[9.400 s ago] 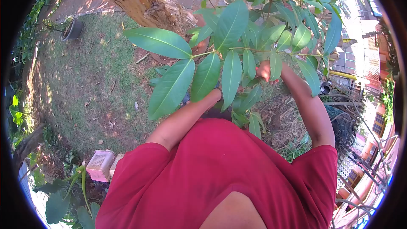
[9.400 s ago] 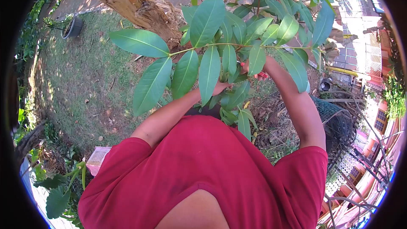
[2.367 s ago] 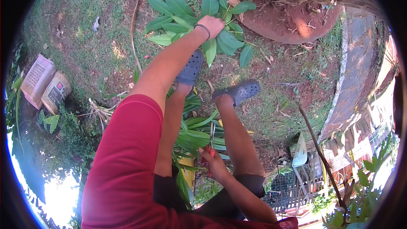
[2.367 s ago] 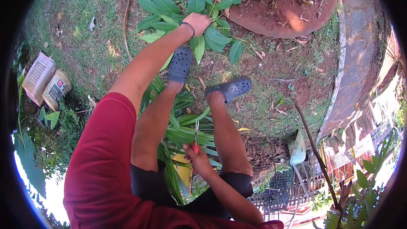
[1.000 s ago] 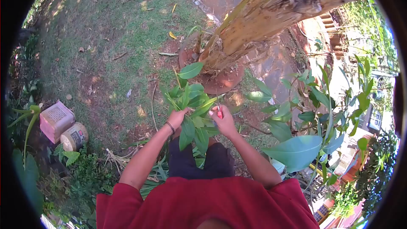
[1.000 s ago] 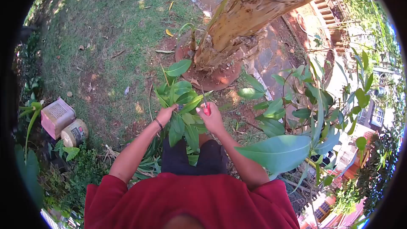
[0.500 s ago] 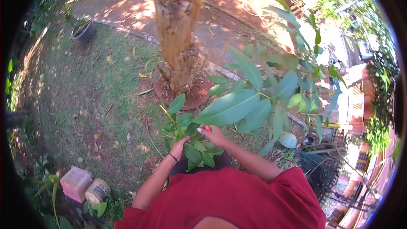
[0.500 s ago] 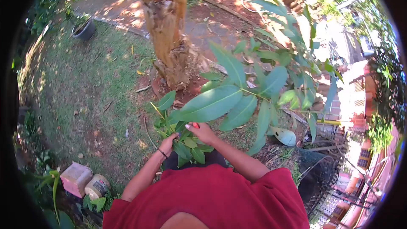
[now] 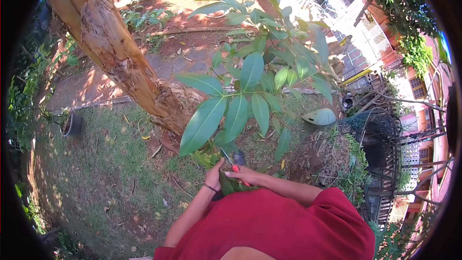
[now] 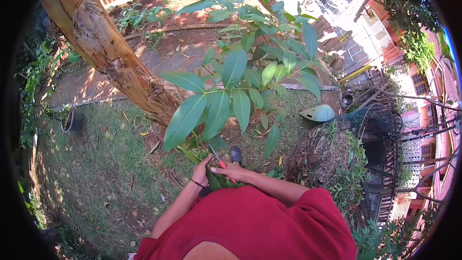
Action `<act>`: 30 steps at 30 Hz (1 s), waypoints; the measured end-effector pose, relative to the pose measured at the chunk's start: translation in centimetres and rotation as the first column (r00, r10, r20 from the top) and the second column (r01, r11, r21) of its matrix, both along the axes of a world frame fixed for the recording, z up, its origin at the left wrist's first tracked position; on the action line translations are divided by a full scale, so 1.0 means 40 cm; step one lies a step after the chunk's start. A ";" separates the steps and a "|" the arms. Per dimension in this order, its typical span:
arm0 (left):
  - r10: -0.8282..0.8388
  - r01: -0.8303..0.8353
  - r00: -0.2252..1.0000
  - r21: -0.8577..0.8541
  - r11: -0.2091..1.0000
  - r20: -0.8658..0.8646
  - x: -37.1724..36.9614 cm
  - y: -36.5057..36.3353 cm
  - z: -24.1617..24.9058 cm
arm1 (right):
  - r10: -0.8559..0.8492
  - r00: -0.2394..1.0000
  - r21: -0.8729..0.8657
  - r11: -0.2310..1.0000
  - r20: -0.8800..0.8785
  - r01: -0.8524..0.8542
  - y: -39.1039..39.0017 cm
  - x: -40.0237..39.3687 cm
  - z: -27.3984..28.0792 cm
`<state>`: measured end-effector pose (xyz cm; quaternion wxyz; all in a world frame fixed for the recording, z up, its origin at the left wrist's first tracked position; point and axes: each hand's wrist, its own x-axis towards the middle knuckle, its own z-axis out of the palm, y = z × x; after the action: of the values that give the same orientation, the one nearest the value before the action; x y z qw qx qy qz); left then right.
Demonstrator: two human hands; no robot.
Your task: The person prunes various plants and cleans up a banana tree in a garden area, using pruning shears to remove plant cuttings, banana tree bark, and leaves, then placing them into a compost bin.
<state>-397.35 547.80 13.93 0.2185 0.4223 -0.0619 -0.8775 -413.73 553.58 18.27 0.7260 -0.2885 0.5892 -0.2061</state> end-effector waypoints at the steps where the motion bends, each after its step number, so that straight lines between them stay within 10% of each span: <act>1: -0.016 0.016 1.000 -0.002 1.000 0.008 -0.005 0.006 -0.008 | 0.000 0.997 0.084 0.996 0.077 -0.007 0.011 0.009 0.011; 3: -0.129 0.172 0.962 -0.169 0.971 0.241 -0.022 0.014 -0.022 | -0.114 0.992 0.079 0.991 0.055 0.109 0.026 0.036 0.049; 13: -0.480 0.491 0.820 -0.049 0.870 -0.311 -0.075 0.024 0.135 | -0.481 0.868 -0.037 0.872 0.119 0.488 0.151 -0.018 0.070; 15: -0.684 0.668 0.723 -0.152 0.728 -0.096 -0.108 0.038 0.156 | -0.506 0.858 -0.012 0.861 0.082 0.509 0.192 -0.039 0.033; 16: -0.865 0.872 0.479 -0.188 0.451 0.148 -0.119 0.021 0.123 | -0.563 0.824 -0.098 0.818 0.070 0.567 0.205 -0.037 0.020; 17: -0.866 0.876 0.473 -0.196 0.442 0.161 -0.129 0.032 0.093 | -0.568 0.819 -0.111 0.812 0.077 0.573 0.223 -0.054 0.010; 19: -0.749 0.867 0.345 -0.498 0.023 0.566 -0.172 0.052 0.139 | -0.477 0.874 -0.169 0.872 -0.093 0.459 0.240 -0.079 0.051; 30: -0.626 0.734 0.278 -0.582 -0.351 0.728 -0.407 0.140 0.321 | -0.633 0.767 -0.407 0.730 -0.101 0.549 0.353 -0.274 0.084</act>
<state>-413.65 553.40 26.76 -0.1669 0.1218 -0.7922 -0.5741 -424.69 567.72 21.64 0.4827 -0.2323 0.6842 -0.4949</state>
